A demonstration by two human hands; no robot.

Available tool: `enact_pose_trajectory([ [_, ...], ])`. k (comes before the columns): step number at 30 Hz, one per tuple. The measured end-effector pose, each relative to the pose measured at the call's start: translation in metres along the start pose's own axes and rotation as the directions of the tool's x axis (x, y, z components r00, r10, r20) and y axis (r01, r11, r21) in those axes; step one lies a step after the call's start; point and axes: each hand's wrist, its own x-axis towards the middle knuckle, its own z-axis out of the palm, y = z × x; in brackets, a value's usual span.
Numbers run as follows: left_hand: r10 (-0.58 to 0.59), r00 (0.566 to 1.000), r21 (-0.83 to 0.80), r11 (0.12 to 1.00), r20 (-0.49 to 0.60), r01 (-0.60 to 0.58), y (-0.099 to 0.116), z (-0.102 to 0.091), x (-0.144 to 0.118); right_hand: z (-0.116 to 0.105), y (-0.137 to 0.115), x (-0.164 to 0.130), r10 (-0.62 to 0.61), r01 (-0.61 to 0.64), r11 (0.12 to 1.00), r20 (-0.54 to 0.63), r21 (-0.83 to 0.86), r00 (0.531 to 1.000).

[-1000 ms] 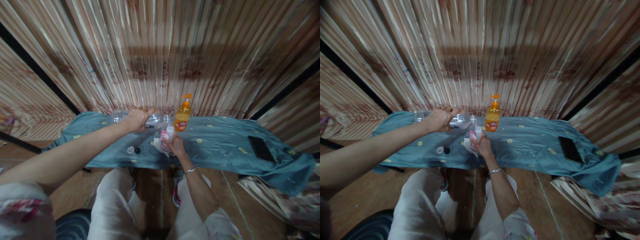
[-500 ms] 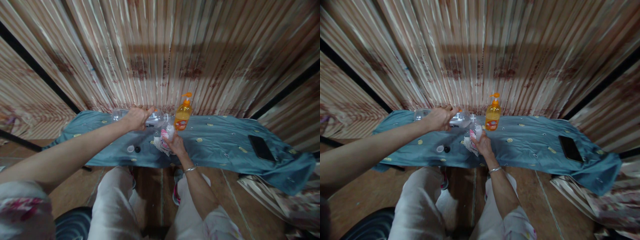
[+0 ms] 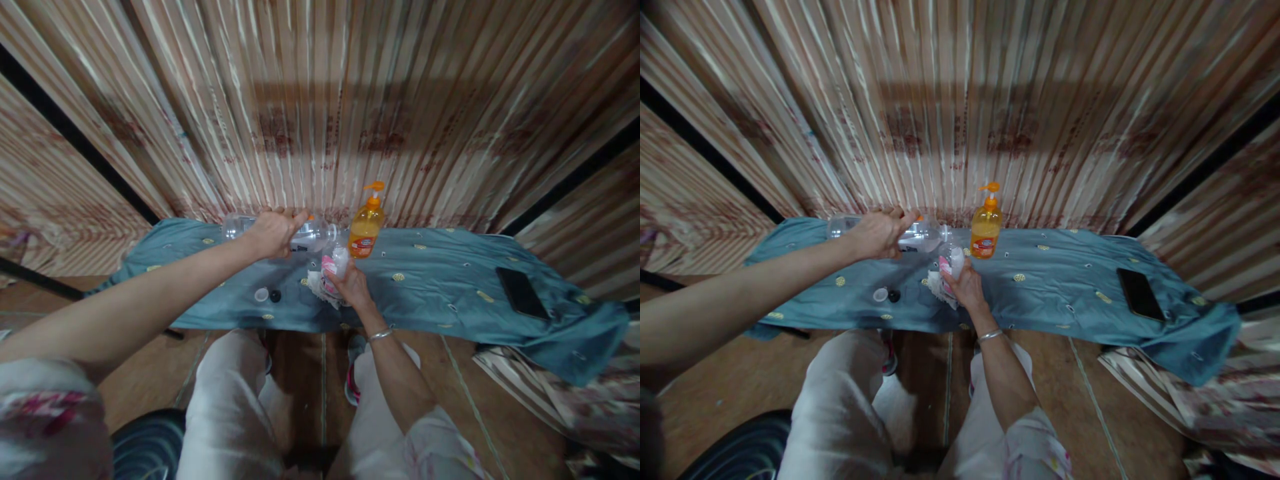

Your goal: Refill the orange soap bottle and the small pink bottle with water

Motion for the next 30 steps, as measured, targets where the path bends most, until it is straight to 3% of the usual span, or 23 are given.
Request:
enact_pose_trajectory([
  [30,0.006,1.0,0.044,0.999,0.002,-0.006,0.0007,-0.0027,-0.0004,0.0022,-0.0012,-0.0012,0.0,0.0,1.0,-0.009,-0.005,1.0],
])
